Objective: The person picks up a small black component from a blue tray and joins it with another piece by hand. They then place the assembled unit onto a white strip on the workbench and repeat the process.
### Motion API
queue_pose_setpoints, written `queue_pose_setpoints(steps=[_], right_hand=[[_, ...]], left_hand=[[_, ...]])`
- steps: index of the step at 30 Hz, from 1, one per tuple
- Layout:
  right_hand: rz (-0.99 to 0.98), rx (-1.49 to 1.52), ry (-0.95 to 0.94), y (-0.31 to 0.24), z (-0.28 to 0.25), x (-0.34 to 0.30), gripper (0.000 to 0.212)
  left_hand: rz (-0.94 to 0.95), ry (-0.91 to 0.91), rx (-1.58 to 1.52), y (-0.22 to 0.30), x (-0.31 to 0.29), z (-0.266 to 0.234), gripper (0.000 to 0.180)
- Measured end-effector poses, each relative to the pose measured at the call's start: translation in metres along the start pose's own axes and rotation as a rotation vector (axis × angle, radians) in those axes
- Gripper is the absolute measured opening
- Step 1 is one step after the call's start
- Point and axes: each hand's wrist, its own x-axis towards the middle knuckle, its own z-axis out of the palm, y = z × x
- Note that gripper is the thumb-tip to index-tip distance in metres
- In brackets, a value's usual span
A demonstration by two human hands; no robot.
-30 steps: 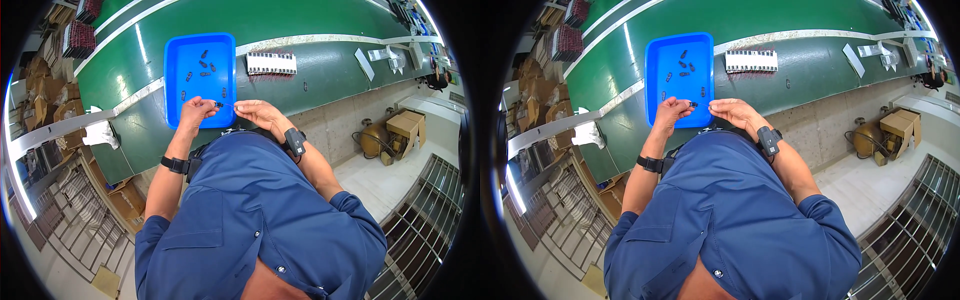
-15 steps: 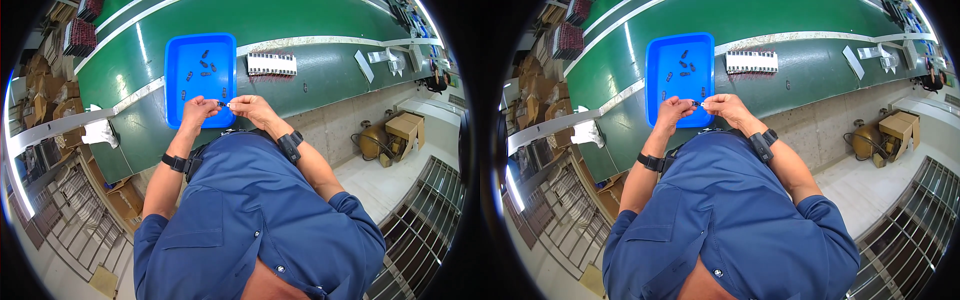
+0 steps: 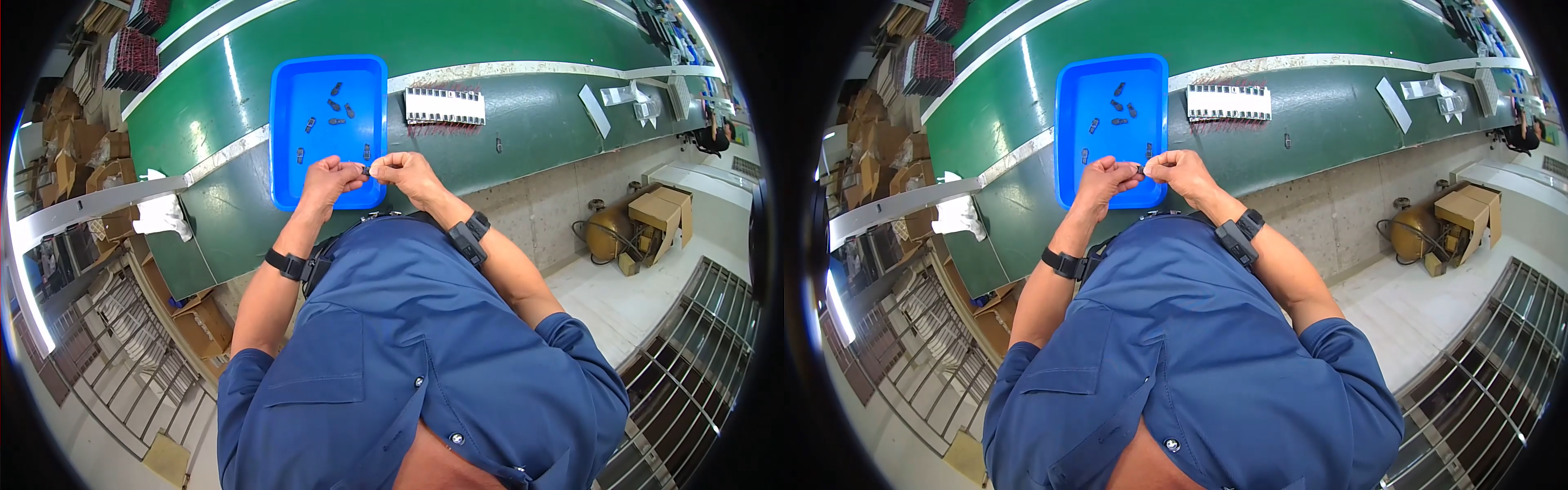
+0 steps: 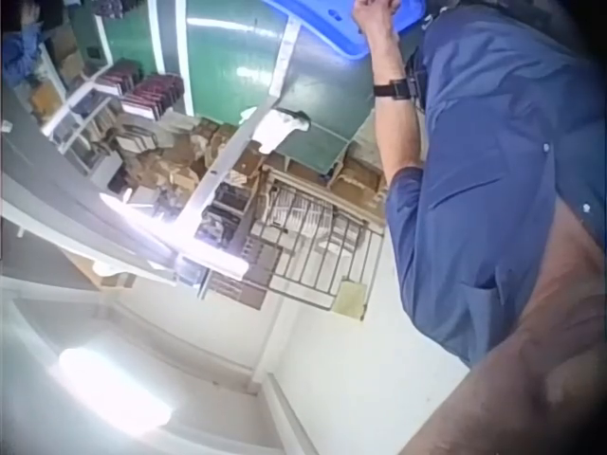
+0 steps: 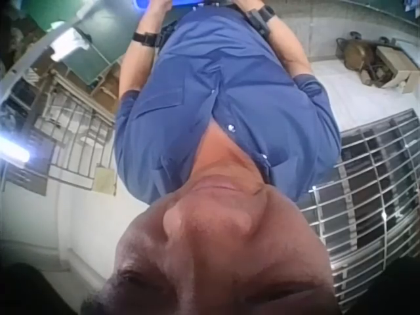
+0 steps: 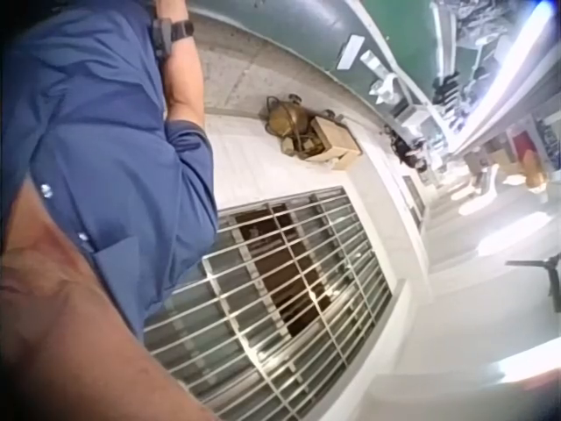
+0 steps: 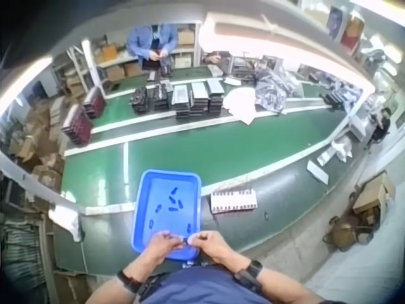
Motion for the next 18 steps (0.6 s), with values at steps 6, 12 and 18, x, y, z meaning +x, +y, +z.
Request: queue_pose_setpoints(steps=[6,12,18], right_hand=[[-0.029,-0.020,0.032,-0.0010,0.0030,0.0023,0.010],[-0.045,-0.053,0.028,0.0002,0.0033,0.0030,0.009],[-0.072,-0.082,0.056,-0.0010,0.0039,0.0010,0.009]], left_hand=[[-0.004,-0.030,-0.028,-0.0002,0.0011,-0.0015,0.013],[-0.014,-0.033,-0.041,-0.0003,-0.0002,-0.0017,0.013],[-0.008,-0.030,-0.069,-0.0009,-0.0017,-0.0016,0.012]])
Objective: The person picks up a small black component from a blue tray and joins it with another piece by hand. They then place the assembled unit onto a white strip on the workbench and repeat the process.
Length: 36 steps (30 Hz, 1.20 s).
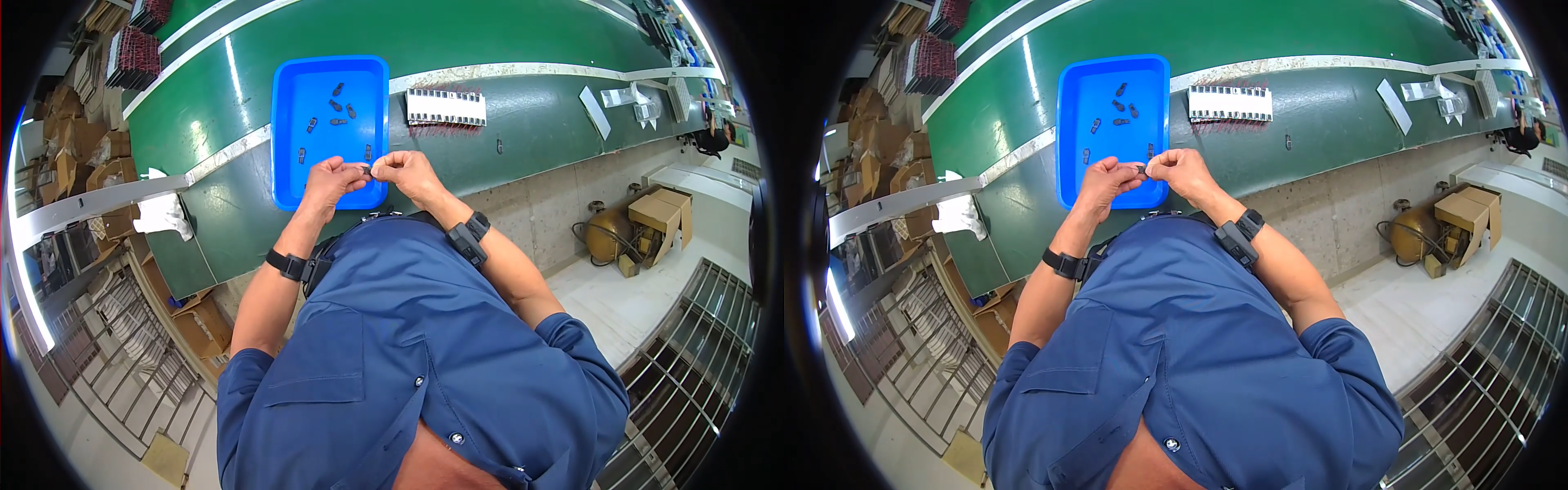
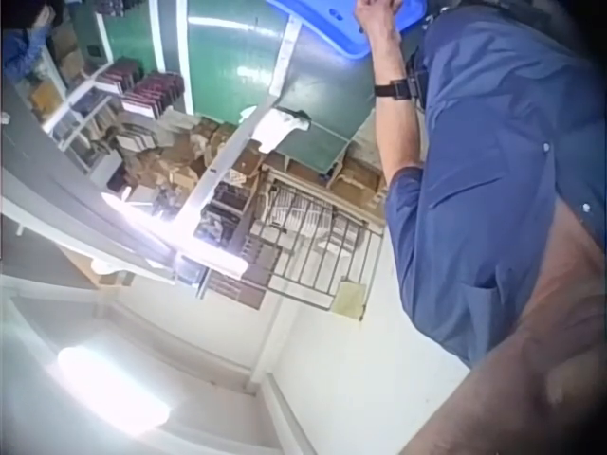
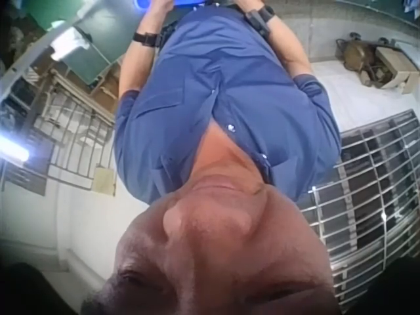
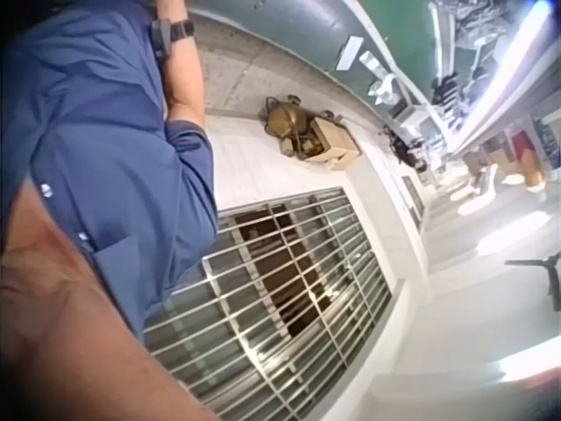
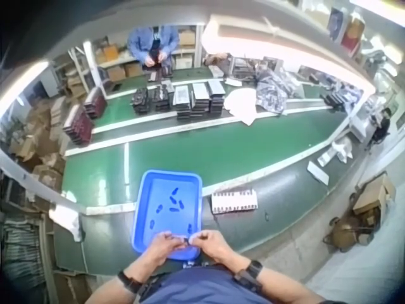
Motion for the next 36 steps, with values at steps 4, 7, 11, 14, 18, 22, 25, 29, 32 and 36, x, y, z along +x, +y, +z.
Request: queue_pose_setpoints(steps=[4,7,11,14,18,22,25,29,32,36], right_hand=[[-0.007,0.002,0.016,-0.0014,0.0007,-0.0012,0.009],[-0.011,-0.002,0.022,0.0022,-0.0001,0.0005,0.009],[-0.025,-0.021,0.024,0.0031,-0.0005,0.0008,0.010],[-0.026,-0.035,0.020,0.0011,-0.0006,-0.0012,0.010],[-0.021,-0.044,0.012,-0.0007,-0.0012,-0.0027,0.010],[-0.018,-0.031,-0.007,-0.0005,-0.0030,-0.0018,0.010],[0.005,-0.014,-0.022,-0.0013,-0.0044,-0.0018,0.011],[0.007,-0.019,-0.024,-0.0027,-0.0042,-0.0014,0.010],[-0.018,0.019,-0.015,-0.0007,-0.0033,-0.0002,0.011],[0.001,0.050,-0.024,-0.0001,-0.0046,-0.0001,0.011]], left_hand=[[0.021,-0.013,-0.008,0.0000,-0.0018,0.0002,0.012],[0.027,-0.021,-0.019,0.0005,-0.0037,0.0014,0.013],[0.033,-0.034,-0.008,-0.0006,-0.0021,0.0003,0.014],[0.035,-0.030,-0.016,-0.0013,-0.0028,0.0004,0.014],[0.039,-0.028,-0.008,-0.0011,-0.0018,0.0004,0.014],[0.045,-0.035,-0.002,0.0000,-0.0014,0.0005,0.013],[0.049,-0.043,-0.004,0.0009,-0.0021,0.0008,0.013],[0.055,-0.055,-0.010,0.0017,-0.0034,0.0002,0.012],[0.062,-0.062,-0.013,0.0025,-0.0041,-0.0003,0.012],[0.064,-0.062,-0.006,0.0035,-0.0048,0.0004,0.012]])
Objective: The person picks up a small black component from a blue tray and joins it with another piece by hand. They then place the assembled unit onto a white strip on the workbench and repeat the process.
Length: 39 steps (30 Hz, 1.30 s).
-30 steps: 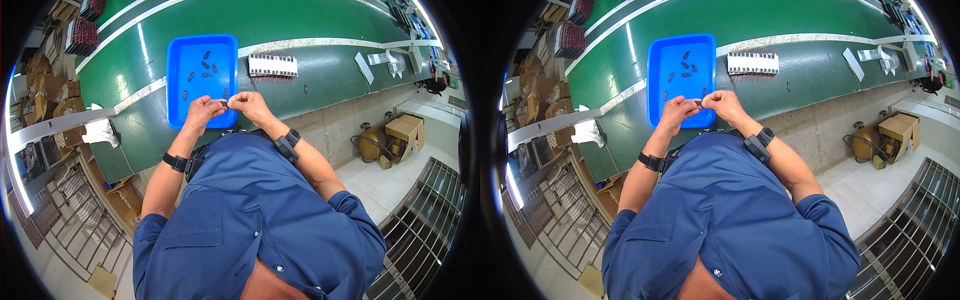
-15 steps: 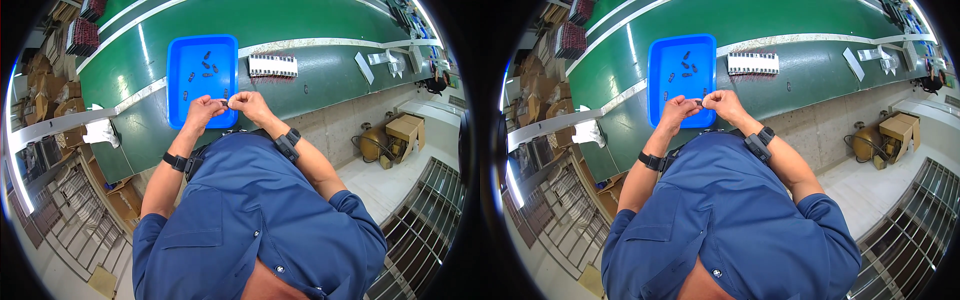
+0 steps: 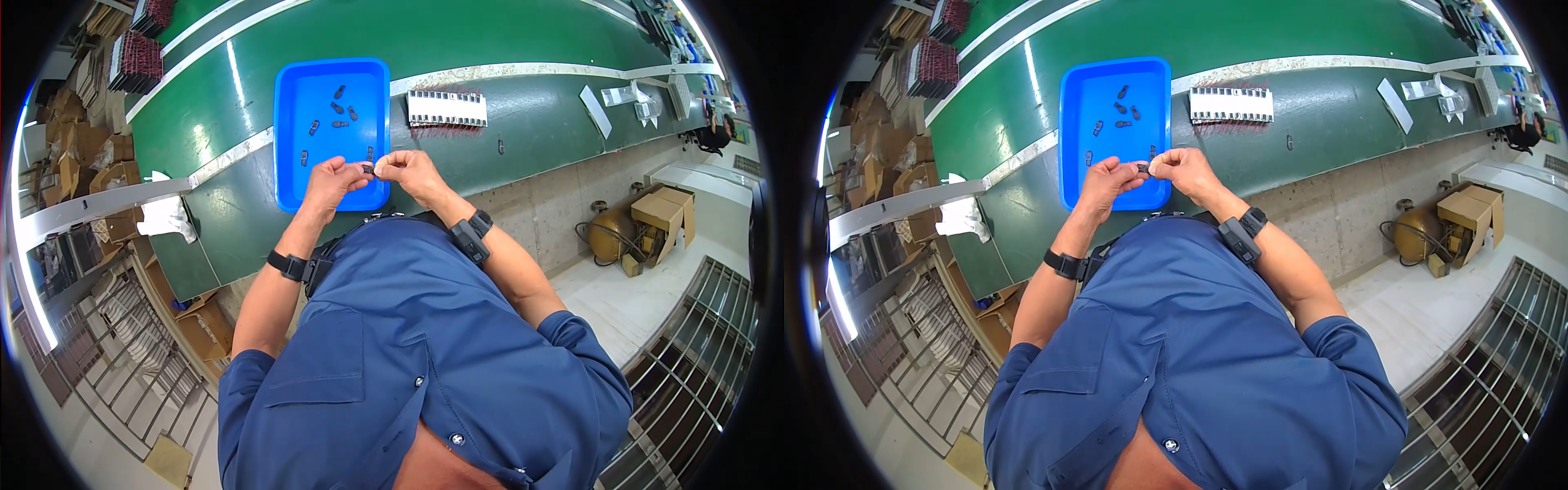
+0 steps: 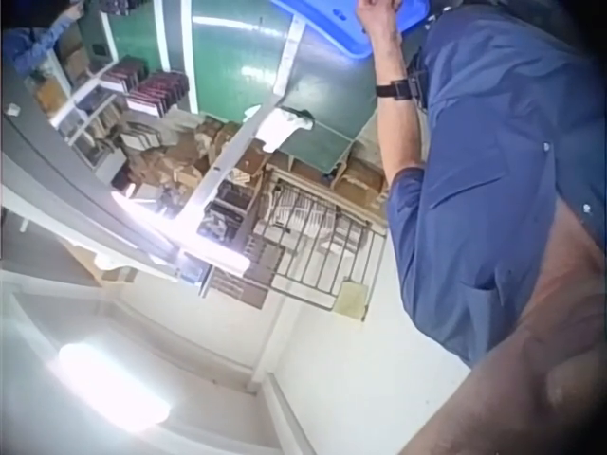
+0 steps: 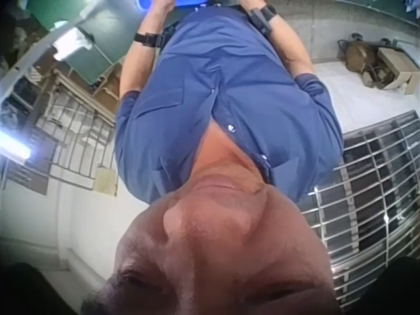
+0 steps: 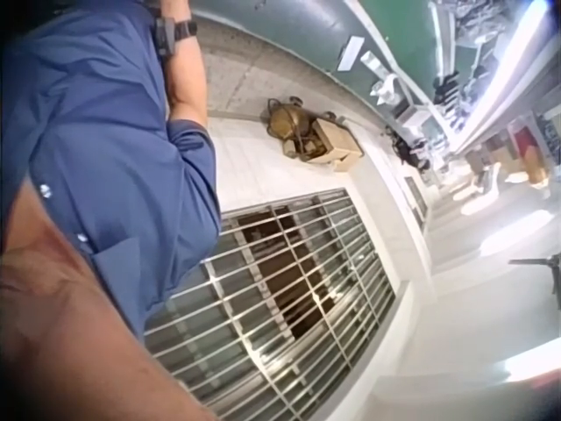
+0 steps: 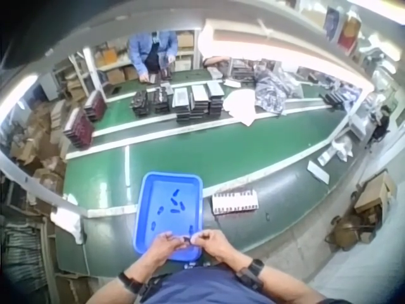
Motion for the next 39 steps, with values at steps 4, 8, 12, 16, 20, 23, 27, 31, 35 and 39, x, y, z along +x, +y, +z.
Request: queue_pose_setpoints(steps=[4,8,12,16,20,23,27,31,35,39], right_hand=[[-0.002,0.010,-0.011,-0.001,0.000,0.000,0.012],[0.021,0.024,-0.010,-0.002,0.001,0.000,0.011],[0.002,0.005,-0.009,0.000,0.000,0.000,0.011],[-0.012,-0.020,0.002,0.001,0.000,-0.001,0.010],[-0.019,-0.016,0.014,0.001,0.000,-0.002,0.010],[-0.032,-0.032,0.031,0.001,0.000,-0.003,0.010],[-0.031,-0.065,0.036,-0.006,0.001,-0.006,0.011],[-0.042,-0.078,0.046,-0.007,0.001,-0.007,0.011],[-0.061,-0.102,0.065,-0.008,0.001,-0.007,0.010],[-0.081,-0.119,0.072,-0.006,0.002,-0.006,0.011]], left_hand=[[0.012,0.017,0.006,0.001,0.000,0.001,0.015],[0.016,0.015,0.013,0.003,-0.002,0.002,0.013],[0.014,0.012,0.007,0.002,-0.003,0.004,0.011],[0.027,0.013,-0.005,0.002,-0.004,0.005,0.009],[0.021,0.017,-0.009,0.001,-0.005,0.005,0.010],[0.052,-0.026,-0.057,-0.002,-0.005,0.003,0.012],[0.051,-0.018,-0.043,-0.005,-0.003,0.002,0.015],[0.051,-0.020,-0.049,-0.006,-0.002,0.002,0.013],[0.053,-0.020,-0.097,-0.003,-0.004,0.006,0.009],[0.005,0.039,-0.023,0.006,-0.007,0.011,0.011]])
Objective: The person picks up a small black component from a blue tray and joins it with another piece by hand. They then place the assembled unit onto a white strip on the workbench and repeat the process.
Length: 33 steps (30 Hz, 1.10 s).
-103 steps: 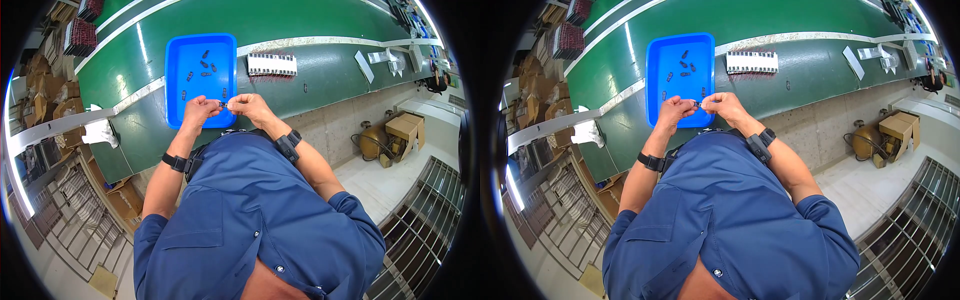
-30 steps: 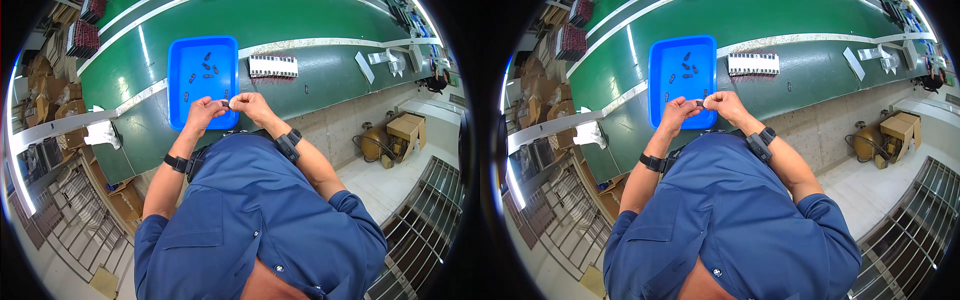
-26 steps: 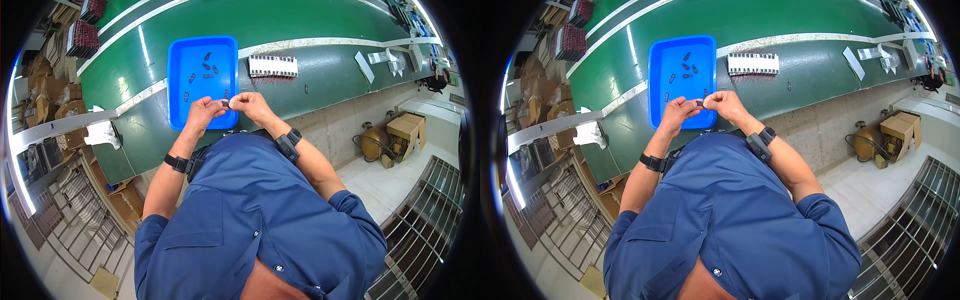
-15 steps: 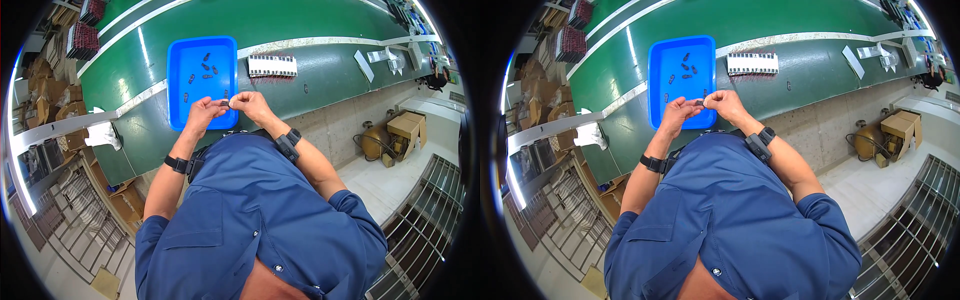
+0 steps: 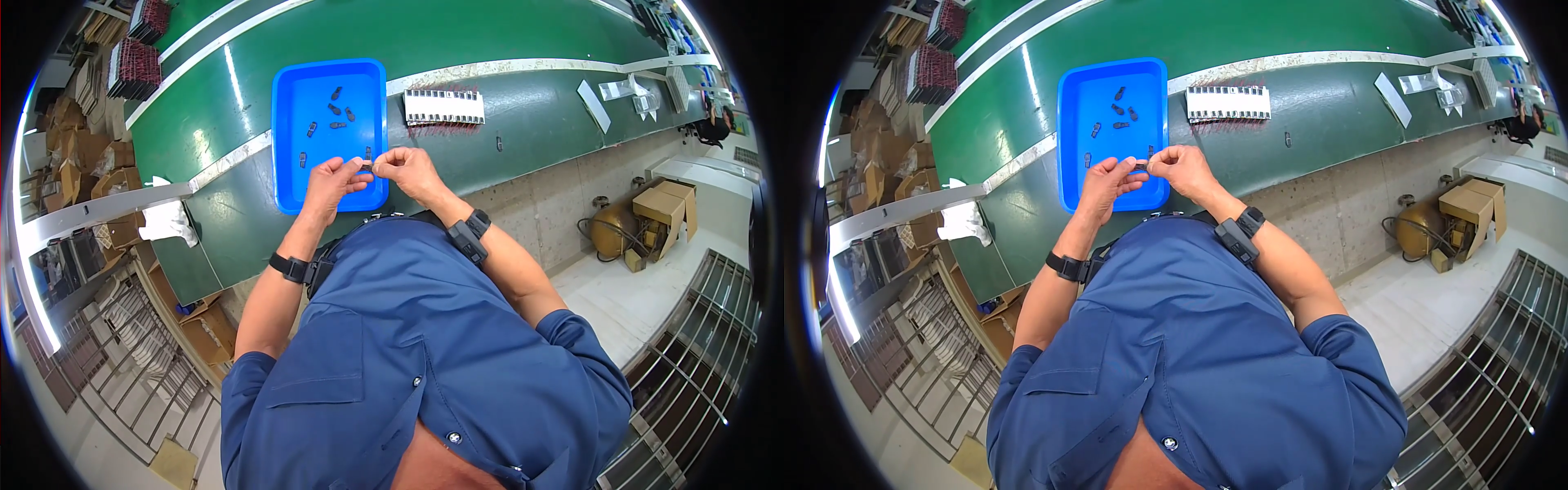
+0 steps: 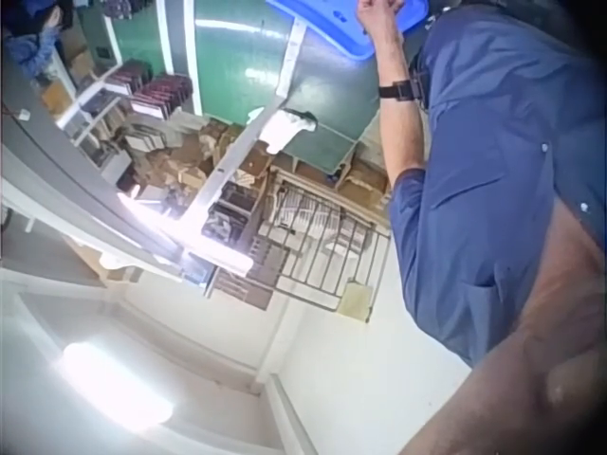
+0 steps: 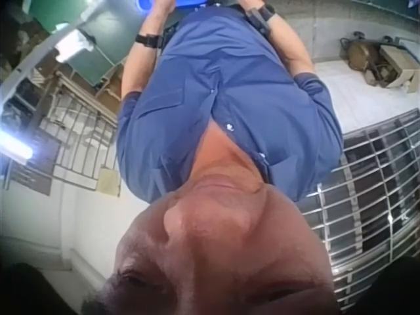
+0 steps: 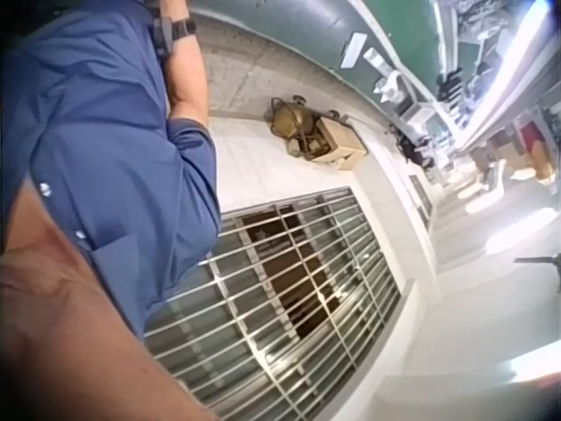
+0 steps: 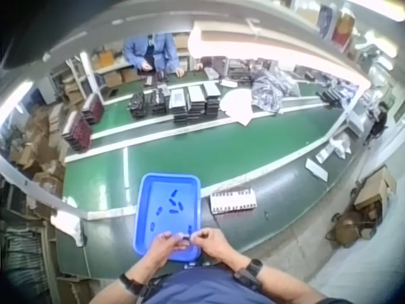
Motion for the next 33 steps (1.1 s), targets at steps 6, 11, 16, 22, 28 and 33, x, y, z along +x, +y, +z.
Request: queue_pose_setpoints(steps=[6,11,16,22,28,33], right_hand=[[-0.023,-0.013,0.005,0.007,0.000,0.004,0.012],[-0.014,-0.027,0.026,0.008,0.000,0.005,0.012],[-0.011,-0.031,0.038,0.006,0.000,0.003,0.012],[-0.009,-0.030,0.038,0.005,-0.003,0.002,0.012],[-0.041,-0.043,0.036,0.003,-0.005,0.001,0.013],[-0.031,-0.058,0.019,0.003,-0.006,0.000,0.012]], left_hand=[[0.037,0.012,0.032,-0.005,0.004,-0.001,0.011],[0.072,0.015,0.037,-0.007,0.006,0.000,0.010],[0.084,0.018,0.088,-0.008,0.007,-0.001,0.016],[0.086,0.013,0.057,-0.010,0.008,0.002,0.011],[0.081,0.008,0.077,-0.009,0.007,0.004,0.012],[0.079,-0.002,0.071,-0.007,0.005,0.007,0.009]])
